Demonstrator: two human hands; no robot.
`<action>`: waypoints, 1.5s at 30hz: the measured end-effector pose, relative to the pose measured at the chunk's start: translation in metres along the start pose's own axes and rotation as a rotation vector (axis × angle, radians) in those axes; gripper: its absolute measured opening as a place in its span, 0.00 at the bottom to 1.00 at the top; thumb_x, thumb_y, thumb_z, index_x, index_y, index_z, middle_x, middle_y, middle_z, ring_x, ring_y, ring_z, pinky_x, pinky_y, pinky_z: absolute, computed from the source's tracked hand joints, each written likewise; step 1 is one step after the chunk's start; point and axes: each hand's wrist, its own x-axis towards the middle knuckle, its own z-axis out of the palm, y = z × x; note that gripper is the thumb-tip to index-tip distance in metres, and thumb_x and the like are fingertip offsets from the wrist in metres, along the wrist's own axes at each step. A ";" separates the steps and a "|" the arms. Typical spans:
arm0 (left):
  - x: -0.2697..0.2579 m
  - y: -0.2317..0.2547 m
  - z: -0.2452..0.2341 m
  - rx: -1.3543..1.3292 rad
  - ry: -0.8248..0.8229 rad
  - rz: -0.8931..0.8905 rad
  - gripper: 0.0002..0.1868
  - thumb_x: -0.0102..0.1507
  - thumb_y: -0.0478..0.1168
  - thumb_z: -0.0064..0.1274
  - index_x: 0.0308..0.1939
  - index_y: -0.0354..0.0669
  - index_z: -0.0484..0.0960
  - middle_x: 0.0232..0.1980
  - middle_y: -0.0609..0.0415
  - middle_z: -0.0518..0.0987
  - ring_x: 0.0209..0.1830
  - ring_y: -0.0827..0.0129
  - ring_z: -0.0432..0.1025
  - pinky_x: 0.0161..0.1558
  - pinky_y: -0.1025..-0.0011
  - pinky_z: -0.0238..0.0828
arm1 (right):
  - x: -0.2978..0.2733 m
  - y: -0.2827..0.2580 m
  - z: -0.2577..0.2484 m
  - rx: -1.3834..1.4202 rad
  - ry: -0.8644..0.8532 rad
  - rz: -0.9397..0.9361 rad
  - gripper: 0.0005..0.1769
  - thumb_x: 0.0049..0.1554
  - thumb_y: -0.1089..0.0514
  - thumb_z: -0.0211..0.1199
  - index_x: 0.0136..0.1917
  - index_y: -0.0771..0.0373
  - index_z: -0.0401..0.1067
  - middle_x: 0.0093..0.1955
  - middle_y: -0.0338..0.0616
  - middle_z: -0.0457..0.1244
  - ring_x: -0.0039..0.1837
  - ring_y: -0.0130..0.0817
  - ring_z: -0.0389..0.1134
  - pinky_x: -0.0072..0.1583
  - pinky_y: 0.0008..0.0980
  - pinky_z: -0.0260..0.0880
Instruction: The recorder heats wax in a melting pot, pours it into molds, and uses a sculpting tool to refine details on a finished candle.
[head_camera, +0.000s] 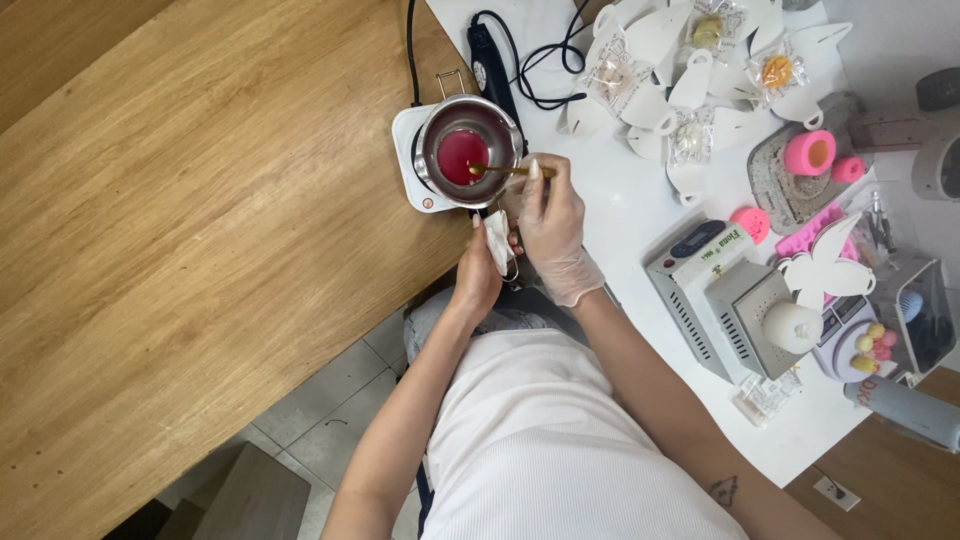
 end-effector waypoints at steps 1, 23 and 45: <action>-0.002 0.003 0.001 0.000 0.000 0.000 0.34 0.75 0.62 0.25 0.57 0.40 0.78 0.39 0.59 0.76 0.38 0.73 0.72 0.40 0.73 0.65 | 0.003 -0.001 -0.004 0.000 0.000 0.000 0.07 0.71 0.59 0.51 0.59 0.64 0.63 0.39 0.45 0.69 0.42 0.36 0.75 0.46 0.34 0.74; -0.044 0.048 0.000 0.091 -0.094 -0.086 0.31 0.72 0.46 0.16 0.74 0.39 0.63 0.67 0.42 0.76 0.65 0.61 0.72 0.63 0.65 0.68 | 0.065 0.027 -0.018 -0.321 -0.244 -0.318 0.12 0.71 0.50 0.52 0.55 0.56 0.75 0.48 0.39 0.70 0.56 0.39 0.67 0.61 0.46 0.61; -0.042 0.028 -0.017 0.257 0.004 0.069 0.27 0.75 0.47 0.29 0.67 0.29 0.69 0.59 0.40 0.81 0.62 0.62 0.74 0.68 0.65 0.64 | 0.094 0.025 -0.019 -0.502 -0.462 -0.382 0.12 0.70 0.49 0.51 0.53 0.51 0.74 0.37 0.37 0.67 0.52 0.35 0.64 0.61 0.43 0.58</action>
